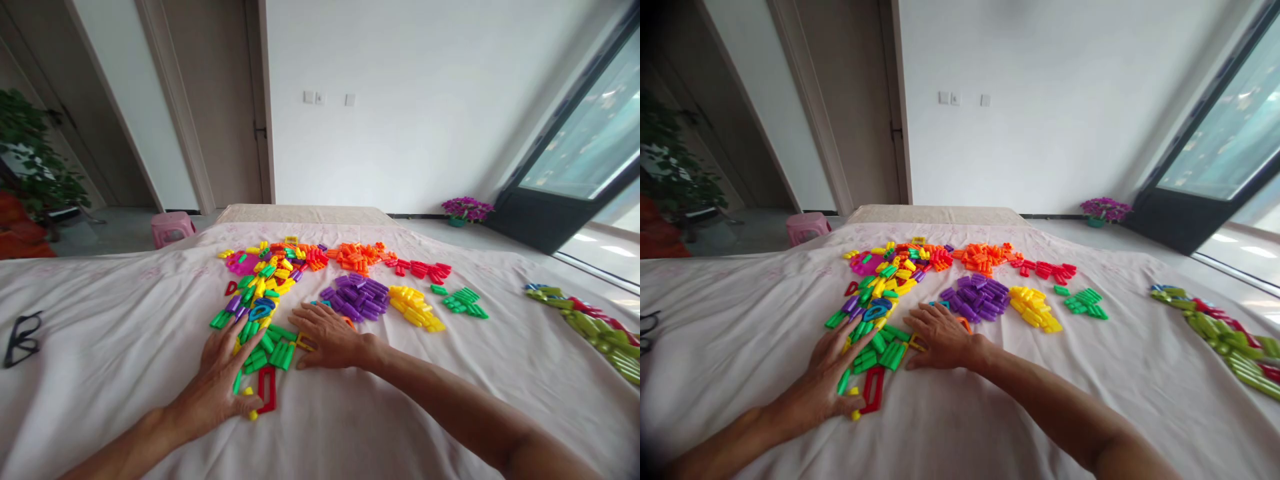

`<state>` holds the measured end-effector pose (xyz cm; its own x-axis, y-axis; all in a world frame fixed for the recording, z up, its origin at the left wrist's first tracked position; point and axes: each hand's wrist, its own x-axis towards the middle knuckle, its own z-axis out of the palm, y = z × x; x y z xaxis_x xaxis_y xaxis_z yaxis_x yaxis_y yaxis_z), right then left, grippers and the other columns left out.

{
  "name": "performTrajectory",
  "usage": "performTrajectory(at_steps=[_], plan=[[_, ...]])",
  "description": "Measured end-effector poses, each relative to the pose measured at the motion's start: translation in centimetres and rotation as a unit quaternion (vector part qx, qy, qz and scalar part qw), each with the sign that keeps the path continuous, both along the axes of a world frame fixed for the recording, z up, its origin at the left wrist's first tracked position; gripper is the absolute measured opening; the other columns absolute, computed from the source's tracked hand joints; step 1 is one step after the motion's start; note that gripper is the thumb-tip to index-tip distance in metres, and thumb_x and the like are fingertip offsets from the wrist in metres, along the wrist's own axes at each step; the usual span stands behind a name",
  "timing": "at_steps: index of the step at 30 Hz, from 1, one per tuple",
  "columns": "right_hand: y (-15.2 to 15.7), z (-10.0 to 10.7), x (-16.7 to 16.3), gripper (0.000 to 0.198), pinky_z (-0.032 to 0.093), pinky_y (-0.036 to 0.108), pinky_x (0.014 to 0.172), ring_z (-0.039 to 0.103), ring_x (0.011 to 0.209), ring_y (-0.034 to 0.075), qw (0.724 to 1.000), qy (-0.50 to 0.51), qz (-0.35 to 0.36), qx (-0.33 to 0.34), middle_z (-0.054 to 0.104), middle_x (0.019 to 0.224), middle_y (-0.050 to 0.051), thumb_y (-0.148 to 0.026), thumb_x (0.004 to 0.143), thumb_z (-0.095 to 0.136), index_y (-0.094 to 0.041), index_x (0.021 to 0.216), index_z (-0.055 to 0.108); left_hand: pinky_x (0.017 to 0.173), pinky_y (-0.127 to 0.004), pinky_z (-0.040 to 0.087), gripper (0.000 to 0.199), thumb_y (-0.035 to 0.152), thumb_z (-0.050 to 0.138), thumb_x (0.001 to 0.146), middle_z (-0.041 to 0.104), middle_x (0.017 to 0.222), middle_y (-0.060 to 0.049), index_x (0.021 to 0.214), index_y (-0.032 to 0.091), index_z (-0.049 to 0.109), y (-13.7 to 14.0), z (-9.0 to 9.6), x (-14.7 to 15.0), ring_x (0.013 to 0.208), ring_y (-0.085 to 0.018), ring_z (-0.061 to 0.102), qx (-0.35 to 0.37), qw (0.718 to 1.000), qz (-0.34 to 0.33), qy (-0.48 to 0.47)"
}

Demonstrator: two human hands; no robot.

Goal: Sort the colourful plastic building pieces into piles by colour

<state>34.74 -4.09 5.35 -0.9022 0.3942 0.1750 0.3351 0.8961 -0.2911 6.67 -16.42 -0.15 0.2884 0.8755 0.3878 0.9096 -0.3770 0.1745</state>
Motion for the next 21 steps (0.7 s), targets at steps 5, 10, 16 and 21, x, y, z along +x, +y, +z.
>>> performTrajectory(at_steps=[5,10,16,21], plan=[[-0.2,-0.3,-1.4,0.057,0.036,0.044,0.107,0.055,0.121,0.027,0.999,0.038,-0.017,-0.001,0.063,0.129,0.014,-0.044,0.089,0.063,-0.019,0.138,0.051,0.112,-0.062,0.026,0.074,0.057,0.065,0.078,0.033,0.156,-0.014,0.146,0.031,0.049,3.8,0.0,2.8,0.142,-0.041,0.027,0.057,0.997,0.052,-0.027],[0.9,-1.2,-3.9,0.052,0.044,0.038,0.098,0.061,0.111,0.026,0.988,0.093,-0.116,-0.052,0.067,0.121,0.011,-0.016,0.076,0.063,-0.018,0.128,0.059,0.114,-0.061,0.017,0.06,0.057,0.064,0.08,0.042,0.151,-0.015,0.132,0.028,0.063,8.3,0.5,2.9,0.14,-0.04,0.031,0.059,0.995,0.074,-0.027],[2.8,-0.7,-4.6,0.062,0.043,0.036,0.104,0.057,0.119,0.023,0.961,0.18,-0.18,-0.103,0.064,0.128,0.01,-0.003,0.068,0.051,-0.018,0.127,0.059,0.114,-0.064,0.013,0.055,0.056,0.055,0.088,0.048,0.147,-0.014,0.136,0.029,0.059,8.5,2.0,2.2,0.141,-0.038,0.032,0.057,0.993,0.093,-0.034],[2.9,-1.2,-3.0,0.045,0.042,0.04,0.104,0.058,0.117,0.025,0.963,0.146,-0.218,-0.067,0.065,0.125,0.013,-0.01,0.083,0.05,-0.016,0.127,0.058,0.113,-0.067,0.015,0.096,0.068,0.066,0.071,0.03,0.16,-0.014,0.154,0.033,0.031,3.5,1.5,5.1,0.144,-0.042,0.026,0.024,0.999,-0.038,0.024]])
